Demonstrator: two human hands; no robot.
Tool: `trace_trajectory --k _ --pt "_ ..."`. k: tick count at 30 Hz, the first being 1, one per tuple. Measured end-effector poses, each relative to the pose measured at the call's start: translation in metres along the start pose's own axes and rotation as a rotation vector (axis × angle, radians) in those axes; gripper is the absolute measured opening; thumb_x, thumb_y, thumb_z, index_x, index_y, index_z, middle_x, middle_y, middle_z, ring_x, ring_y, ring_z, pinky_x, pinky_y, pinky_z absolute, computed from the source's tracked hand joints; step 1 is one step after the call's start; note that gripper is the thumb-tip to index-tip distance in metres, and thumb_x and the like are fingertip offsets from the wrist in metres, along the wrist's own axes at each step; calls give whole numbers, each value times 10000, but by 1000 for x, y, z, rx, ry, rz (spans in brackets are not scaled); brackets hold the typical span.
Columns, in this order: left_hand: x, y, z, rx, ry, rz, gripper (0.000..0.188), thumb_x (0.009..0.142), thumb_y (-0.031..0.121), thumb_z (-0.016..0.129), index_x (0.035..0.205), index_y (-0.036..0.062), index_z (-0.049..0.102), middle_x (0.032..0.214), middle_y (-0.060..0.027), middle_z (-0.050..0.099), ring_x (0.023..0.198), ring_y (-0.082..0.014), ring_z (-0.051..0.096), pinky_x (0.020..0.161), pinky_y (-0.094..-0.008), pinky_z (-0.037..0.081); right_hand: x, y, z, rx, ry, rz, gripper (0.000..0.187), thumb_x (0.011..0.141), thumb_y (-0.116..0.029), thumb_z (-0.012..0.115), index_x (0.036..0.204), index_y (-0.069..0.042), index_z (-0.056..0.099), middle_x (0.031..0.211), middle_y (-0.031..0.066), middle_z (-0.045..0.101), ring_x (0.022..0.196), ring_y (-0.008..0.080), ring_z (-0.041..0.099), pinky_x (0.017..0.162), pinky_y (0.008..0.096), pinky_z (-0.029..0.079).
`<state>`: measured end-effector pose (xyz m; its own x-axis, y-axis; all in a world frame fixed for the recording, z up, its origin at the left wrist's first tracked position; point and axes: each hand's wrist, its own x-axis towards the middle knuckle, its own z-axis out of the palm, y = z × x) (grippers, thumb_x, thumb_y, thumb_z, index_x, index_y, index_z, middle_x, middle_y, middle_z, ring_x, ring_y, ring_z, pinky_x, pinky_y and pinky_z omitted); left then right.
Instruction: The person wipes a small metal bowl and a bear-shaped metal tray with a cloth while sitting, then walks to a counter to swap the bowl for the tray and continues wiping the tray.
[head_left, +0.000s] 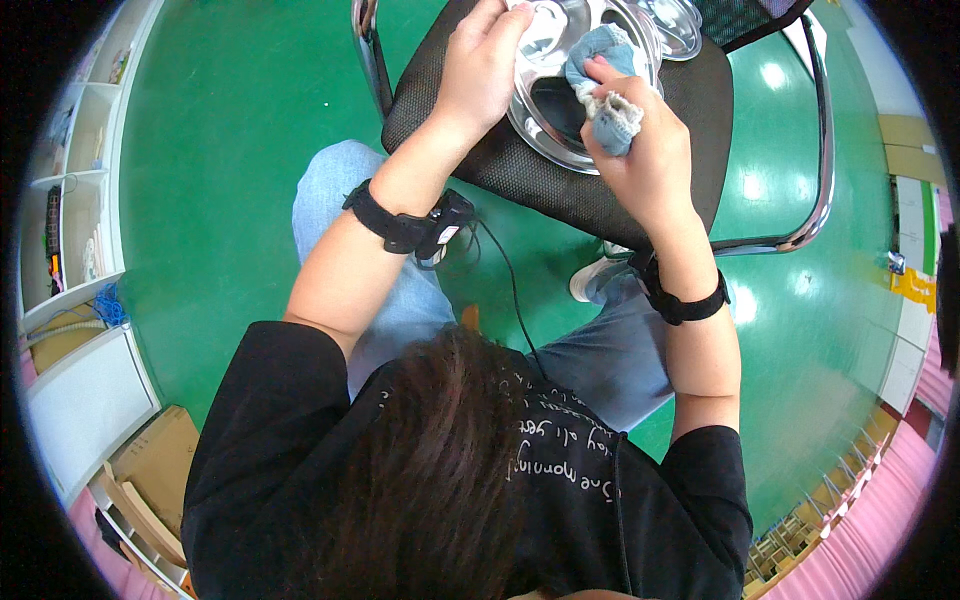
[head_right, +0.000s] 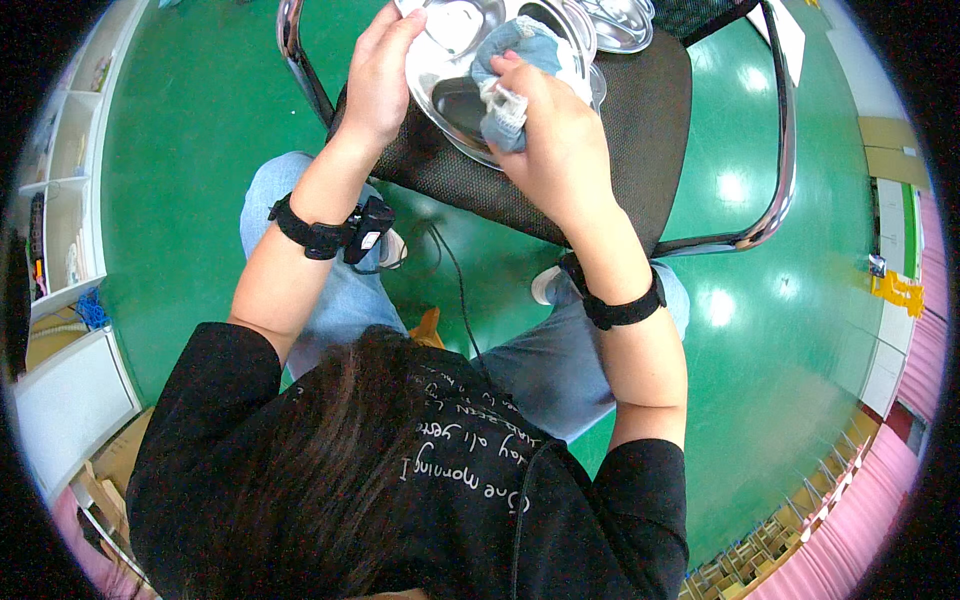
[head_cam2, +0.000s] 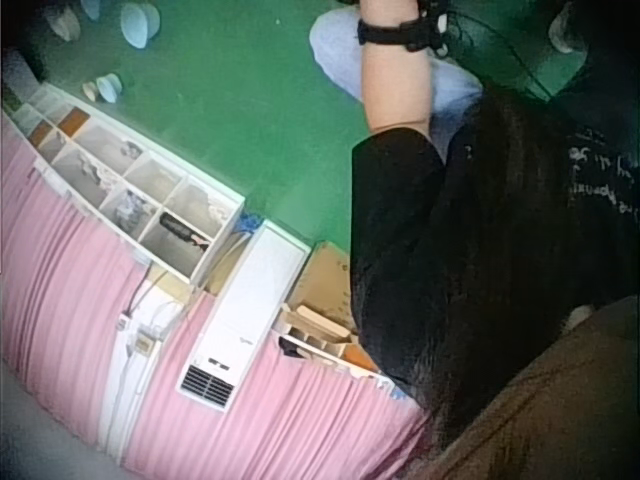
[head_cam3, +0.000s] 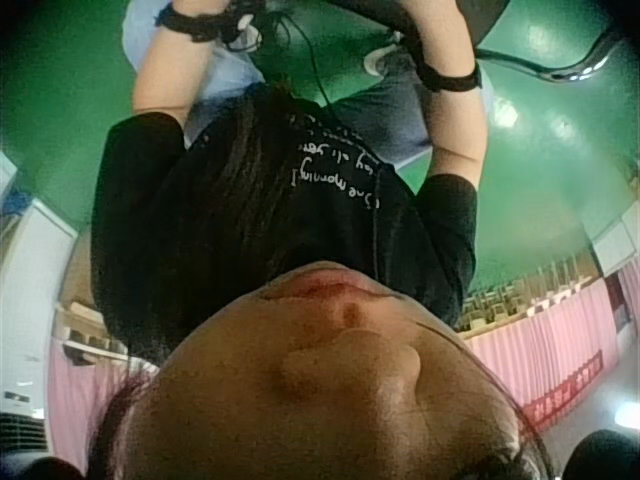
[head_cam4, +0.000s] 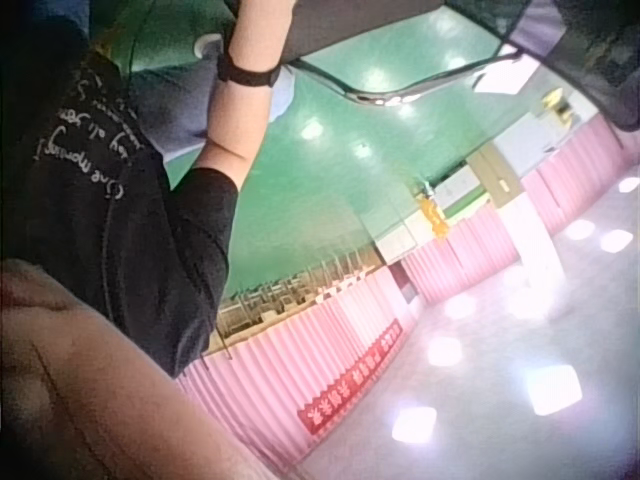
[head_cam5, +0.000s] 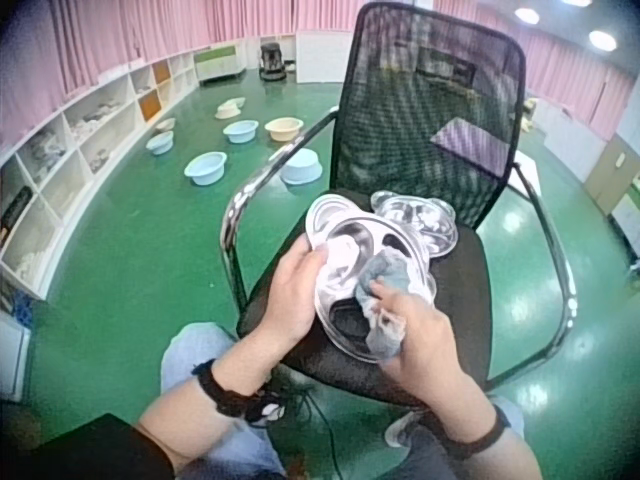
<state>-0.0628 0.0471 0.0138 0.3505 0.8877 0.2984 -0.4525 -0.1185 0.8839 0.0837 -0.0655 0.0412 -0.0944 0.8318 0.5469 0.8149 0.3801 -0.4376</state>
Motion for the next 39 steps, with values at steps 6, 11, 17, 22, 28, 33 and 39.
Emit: trace_trajectory --k 6,11,17,22,28,33,39 --pt "-4 3 7 81 -110 -36 322 971 121 438 1229 -49 525 1135 -73 611 1031 -127 556 901 -250 425 -3 12 4 -40 85 162 462 711 -108 716 1137 -73 543 1069 154 655 939 349 639 786 399 520" --pt "-12 -1 12 132 -132 -11 286 973 169 473 1145 -34 578 1028 -62 650 931 -105 598 843 -243 458 -1 16 4 -26 205 202 409 708 -100 714 1090 -68 571 1003 158 659 905 354 642 763 389 520" --pt "-14 -6 13 126 -244 -114 276 971 180 487 1129 -24 586 991 -46 650 896 -86 591 808 -232 461 4 26 -6 -13 395 262 268 765 -93 696 999 -44 577 938 135 688 854 305 678 749 343 518" --pt "-17 -5 20 143 -298 -174 269 970 179 500 1123 -24 588 975 -35 649 879 -66 581 782 -221 460 3 34 -8 118 460 316 207 810 -94 677 970 -30 564 957 126 697 846 219 674 749 309 509" --pt "-15 -6 22 199 -294 -181 256 970 205 512 1059 -12 614 939 -14 645 838 -51 564 731 -216 452 9 33 -7 477 559 317 152 862 -32 625 965 1 519 1016 117 687 880 119 614 808 259 479" --pt "-17 4 31 372 -321 -72 273 971 241 511 911 -6 610 816 24 581 786 -48 507 705 -239 428 15 19 -9 684 667 263 143 893 12 578 989 8 472 1063 163 659 923 133 601 855 261 464" --pt "-18 -2 31 422 -408 -200 298 971 255 496 934 -15 617 814 -11 607 755 -73 540 678 -259 458 16 15 -2 599 557 113 167 887 10 586 992 -13 458 1088 188 632 993 180 592 905 300 445"
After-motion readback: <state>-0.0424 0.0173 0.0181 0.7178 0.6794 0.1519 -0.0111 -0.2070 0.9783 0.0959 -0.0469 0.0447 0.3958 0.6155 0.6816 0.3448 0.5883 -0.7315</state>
